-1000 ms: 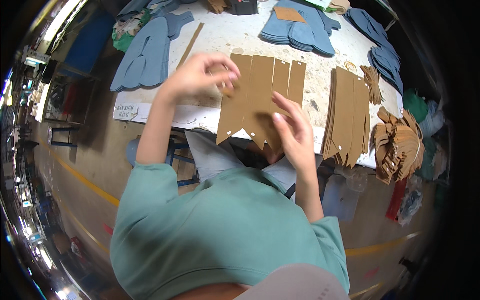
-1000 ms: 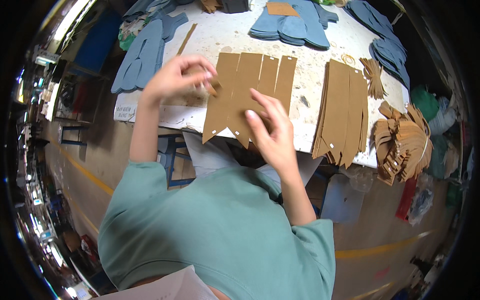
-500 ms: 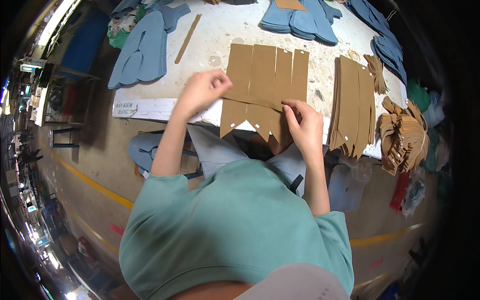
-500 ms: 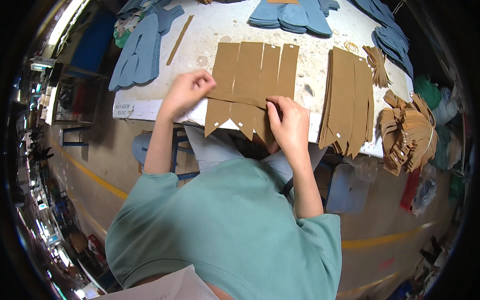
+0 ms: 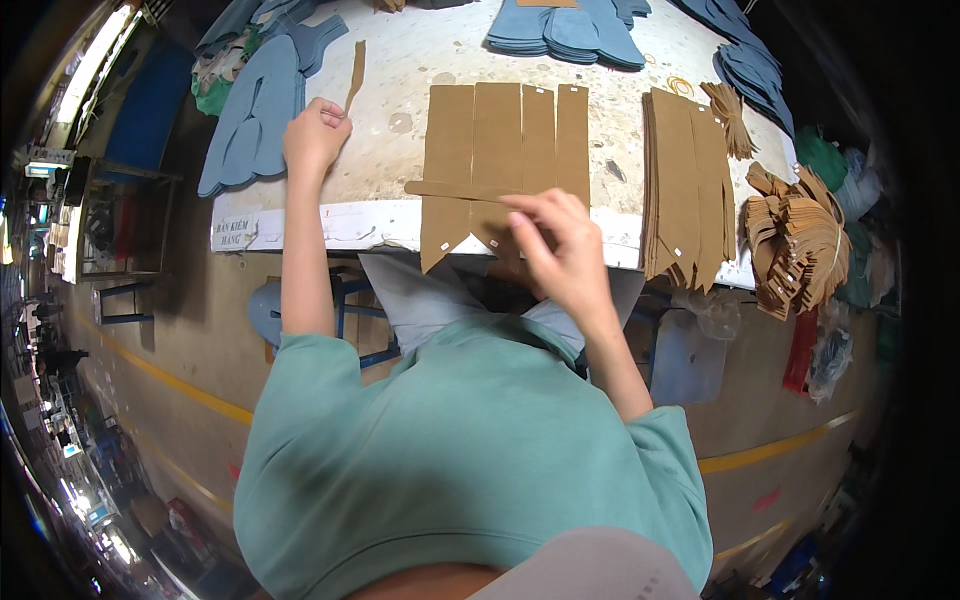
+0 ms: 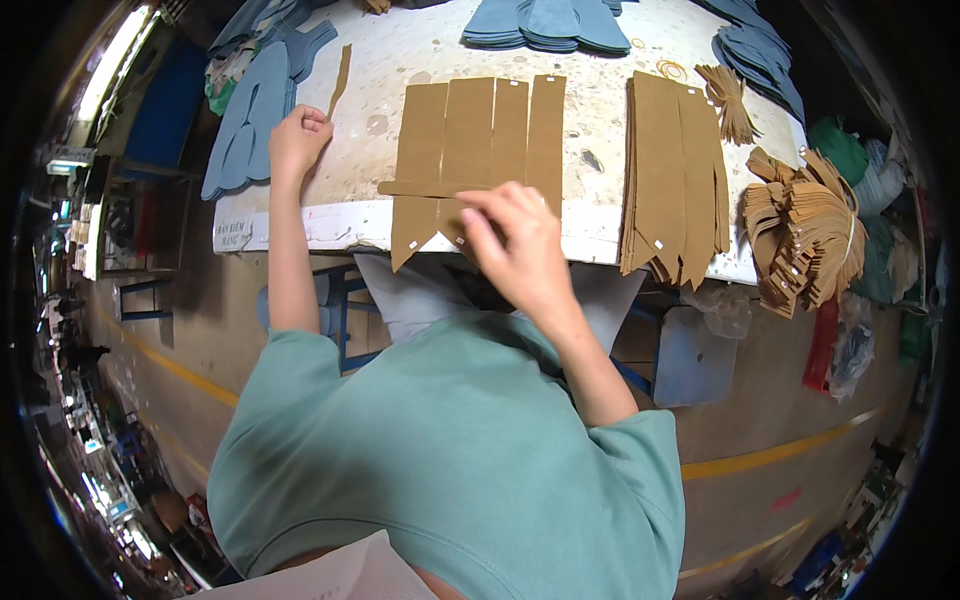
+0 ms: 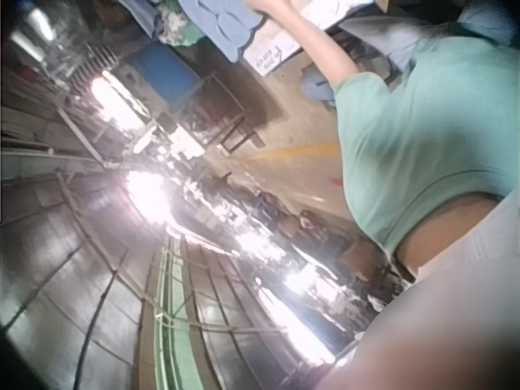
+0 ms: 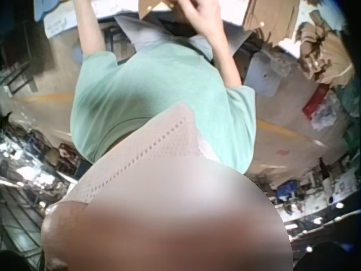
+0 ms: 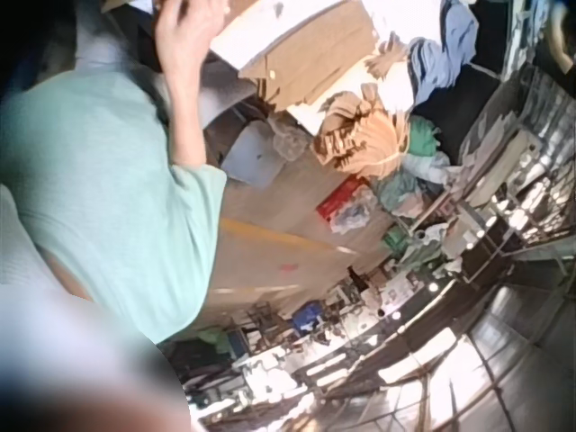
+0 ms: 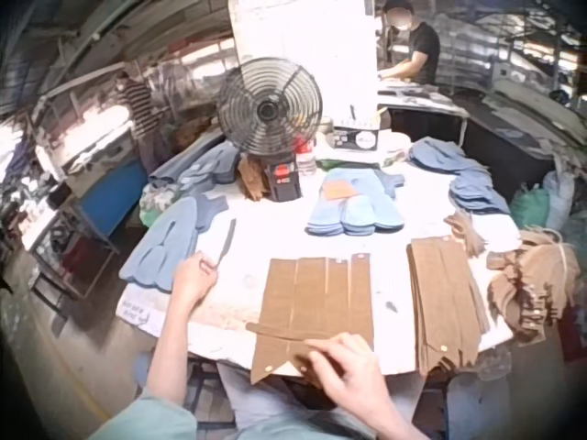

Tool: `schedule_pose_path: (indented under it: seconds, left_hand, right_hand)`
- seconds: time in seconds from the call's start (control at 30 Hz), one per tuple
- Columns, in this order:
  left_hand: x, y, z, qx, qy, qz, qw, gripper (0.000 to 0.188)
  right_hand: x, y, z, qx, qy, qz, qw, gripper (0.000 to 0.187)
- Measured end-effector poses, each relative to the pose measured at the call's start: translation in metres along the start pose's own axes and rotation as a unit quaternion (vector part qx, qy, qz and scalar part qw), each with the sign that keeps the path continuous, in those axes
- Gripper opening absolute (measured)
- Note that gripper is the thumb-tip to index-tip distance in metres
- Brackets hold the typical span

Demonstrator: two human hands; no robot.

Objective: The person sorts and stacks brown cardboard pieces on a workbench, aligning edges and bundling them with a rubber band. They repeatedly pick up, align, and place the pieces into neat stacks, then secure a bundle with a rubber band.

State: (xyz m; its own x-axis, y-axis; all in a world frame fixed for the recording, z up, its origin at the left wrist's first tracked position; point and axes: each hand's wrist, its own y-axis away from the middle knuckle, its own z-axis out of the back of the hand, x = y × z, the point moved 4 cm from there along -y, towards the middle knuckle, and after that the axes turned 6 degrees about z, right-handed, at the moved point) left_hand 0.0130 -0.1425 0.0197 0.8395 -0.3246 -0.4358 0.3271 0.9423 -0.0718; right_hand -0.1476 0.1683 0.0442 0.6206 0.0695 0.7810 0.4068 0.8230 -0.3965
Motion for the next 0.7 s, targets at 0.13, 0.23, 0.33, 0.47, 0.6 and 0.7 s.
schedule_pose_path:
  seconds: [0.13, 0.23, 0.33, 0.47, 0.6, 0.7]
  left_hand:
    - [-0.046, 0.056, 0.025, 0.031, 0.125, -0.115, 0.985, 0.015]
    - [-0.083, 0.115, 0.038, 0.184, 0.279, -0.221, 0.916, 0.012]
    - [-0.096, 0.139, 0.044, 0.278, 0.338, -0.200, 0.877, 0.010]
    - [-0.082, 0.118, 0.037, 0.291, 0.398, -0.137, 0.859, 0.009]
    - [-0.055, 0.100, 0.017, 0.272, 0.433, -0.028, 0.859, 0.013]
    - [-0.055, 0.101, -0.002, 0.292, 0.462, -0.063, 0.835, 0.011]
  right_hand:
    - [0.024, -0.016, -0.023, 0.003, -0.072, 0.064, 0.995, 0.039]
    - [0.038, -0.028, -0.032, -0.024, -0.155, 0.107, 0.982, 0.045]
    - [0.034, -0.029, -0.040, 0.033, -0.299, 0.012, 0.953, 0.035]
    - [0.009, -0.015, -0.028, 0.107, -0.311, -0.147, 0.933, 0.023]
    - [-0.021, -0.009, 0.008, 0.030, -0.249, -0.167, 0.954, 0.017]
    - [-0.040, -0.013, 0.023, 0.003, -0.192, -0.159, 0.969, 0.016]
